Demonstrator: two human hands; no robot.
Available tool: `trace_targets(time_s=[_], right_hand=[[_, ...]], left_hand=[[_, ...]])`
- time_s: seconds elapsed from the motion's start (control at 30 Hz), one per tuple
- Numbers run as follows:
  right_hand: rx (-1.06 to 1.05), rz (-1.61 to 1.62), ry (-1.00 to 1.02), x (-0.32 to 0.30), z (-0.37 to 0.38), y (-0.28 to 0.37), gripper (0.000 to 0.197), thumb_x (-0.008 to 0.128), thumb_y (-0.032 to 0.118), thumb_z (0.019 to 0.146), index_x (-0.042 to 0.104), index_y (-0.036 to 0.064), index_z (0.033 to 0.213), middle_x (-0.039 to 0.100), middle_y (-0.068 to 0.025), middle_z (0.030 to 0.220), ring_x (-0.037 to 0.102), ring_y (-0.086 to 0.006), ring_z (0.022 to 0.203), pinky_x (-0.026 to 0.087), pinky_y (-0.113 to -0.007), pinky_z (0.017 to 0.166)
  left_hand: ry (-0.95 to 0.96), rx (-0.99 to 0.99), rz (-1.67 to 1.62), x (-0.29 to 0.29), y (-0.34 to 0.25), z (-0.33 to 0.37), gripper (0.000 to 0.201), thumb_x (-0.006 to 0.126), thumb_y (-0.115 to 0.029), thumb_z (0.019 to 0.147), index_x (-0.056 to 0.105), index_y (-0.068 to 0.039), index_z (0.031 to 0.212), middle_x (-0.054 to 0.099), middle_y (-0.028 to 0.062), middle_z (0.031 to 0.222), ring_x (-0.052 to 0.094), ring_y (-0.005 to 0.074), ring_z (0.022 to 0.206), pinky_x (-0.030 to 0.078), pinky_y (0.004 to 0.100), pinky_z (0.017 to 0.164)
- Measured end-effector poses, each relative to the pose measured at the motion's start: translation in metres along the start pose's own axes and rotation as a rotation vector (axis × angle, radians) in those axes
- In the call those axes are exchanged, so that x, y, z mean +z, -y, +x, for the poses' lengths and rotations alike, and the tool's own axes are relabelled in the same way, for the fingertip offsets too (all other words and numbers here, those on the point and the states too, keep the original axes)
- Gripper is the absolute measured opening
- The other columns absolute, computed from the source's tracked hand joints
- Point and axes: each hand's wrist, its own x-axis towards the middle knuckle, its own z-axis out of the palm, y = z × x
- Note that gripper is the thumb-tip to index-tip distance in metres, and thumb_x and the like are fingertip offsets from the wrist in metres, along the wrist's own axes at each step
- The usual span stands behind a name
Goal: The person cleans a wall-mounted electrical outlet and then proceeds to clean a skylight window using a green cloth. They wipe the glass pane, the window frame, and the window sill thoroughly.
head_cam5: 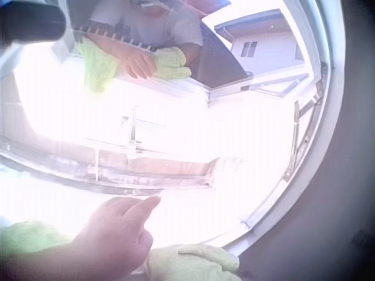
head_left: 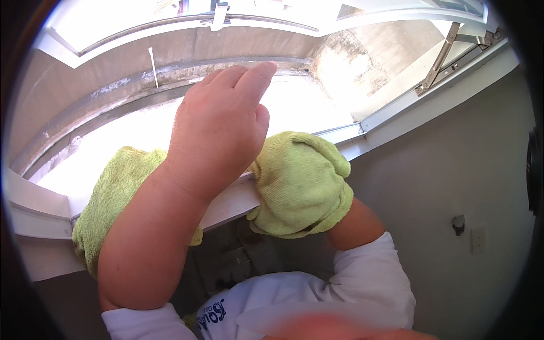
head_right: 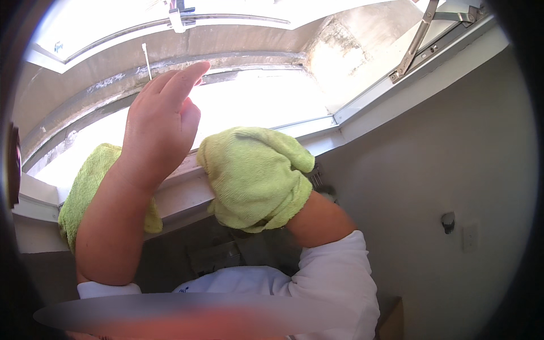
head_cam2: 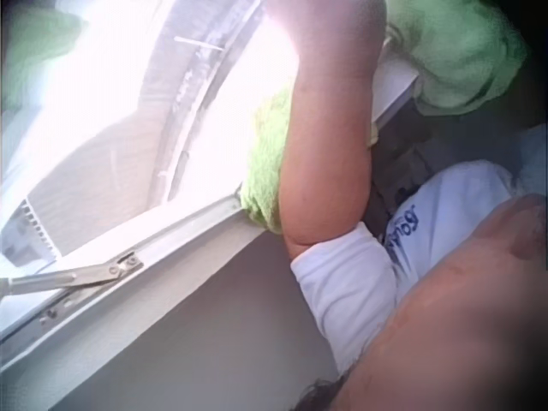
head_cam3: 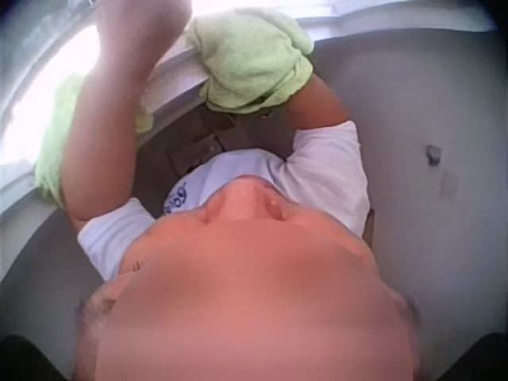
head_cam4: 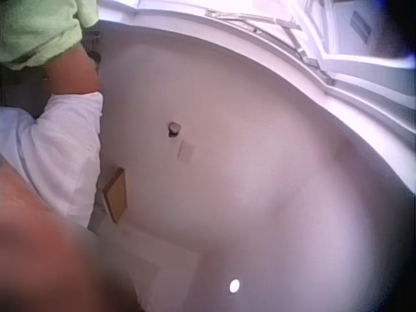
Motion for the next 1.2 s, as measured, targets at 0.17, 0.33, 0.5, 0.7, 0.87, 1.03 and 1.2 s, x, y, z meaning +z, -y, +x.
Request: trace_targets(time_s=[0.17,0.33,0.5,0.7,0.87,1.03,1.2], right_hand=[[0.151,-0.57,-0.308,-0.066,-0.043,-0.074,0.015,0.056,0.012,0.065,0.044,0.0067,0.071,0.037,-0.0091,0.065,0.038,-0.0245,0.061,0.038,-0.032,0.058],[0.499,-0.325,-0.155,-0.057,-0.033,-0.063,0.017,0.057,0.011,0.064,0.046,0.0056,0.076,0.041,-0.0058,0.07,0.044,-0.0209,0.068,0.042,-0.029,0.069],[-0.037,-0.626,-0.094,-0.003,-0.016,-0.028,0.026,0.051,0.014,0.075,0.051,0.0038,0.099,0.054,-0.0082,0.095,0.052,-0.0179,0.088,0.043,-0.027,0.078],[-0.263,-0.142,-0.187,0.019,0.012,0.04,0.038,0.061,0.016,0.064,0.054,0.0023,0.098,0.056,-0.0085,0.089,0.054,-0.0196,0.082,0.043,-0.03,0.073],[-0.094,0.389,-0.274,-0.008,0.007,0.054,0.019,0.056,0.01,0.072,0.054,0.0019,0.089,0.053,-0.0051,0.077,0.049,-0.0118,0.071,0.042,-0.026,0.064],[0.164,0.689,-0.64,-0.055,-0.046,0.022,0.016,0.057,0.014,0.077,0.051,0.0021,0.086,0.049,-0.0014,0.077,0.046,-0.0109,0.069,0.041,-0.023,0.062],[0.125,1.325,-0.434,-0.079,-0.103,0.035,0.02,0.052,0.019,0.083,0.054,0.001,0.092,0.056,-0.0031,0.075,0.055,-0.0136,0.07,0.048,-0.025,0.069]], left_hand=[[-0.034,0.059,-0.075,0.009,-0.002,-0.001,0.038,0.048,0.003,0.067,0.053,-0.004,0.103,0.056,0.0121,0.084,0.054,0.0289,0.077,0.044,0.0371,0.067],[-0.023,0.042,-0.048,0.015,-0.005,0.003,0.037,0.049,0.002,0.067,0.052,-0.005,0.104,0.057,0.0116,0.086,0.054,0.0289,0.08,0.044,0.0377,0.07],[-0.018,-0.033,-0.059,0.015,-0.006,0.007,0.037,0.047,0.0,0.071,0.052,-0.008,0.106,0.057,0.0112,0.092,0.054,0.0274,0.086,0.044,0.0362,0.075],[-0.015,-0.248,-0.255,0.004,-0.005,0.018,0.038,0.041,-0.002,0.075,0.05,-0.006,0.111,0.058,0.0117,0.098,0.054,0.0222,0.096,0.042,0.0328,0.082],[-0.073,-0.217,-0.253,-0.001,0.001,0.013,0.033,0.044,-0.006,0.074,0.051,-0.004,0.106,0.058,0.0145,0.094,0.055,0.0273,0.088,0.044,0.0351,0.077],[-0.064,-0.223,-0.251,0.003,0.0,0.012,0.033,0.045,-0.008,0.074,0.052,-0.005,0.107,0.057,0.0135,0.096,0.055,0.0261,0.091,0.043,0.0347,0.079],[-0.031,-0.22,-0.209,0.004,0.001,0.014,0.034,0.046,-0.01,0.074,0.052,-0.006,0.108,0.058,0.0126,0.097,0.055,0.0256,0.091,0.043,0.0344,0.08]])
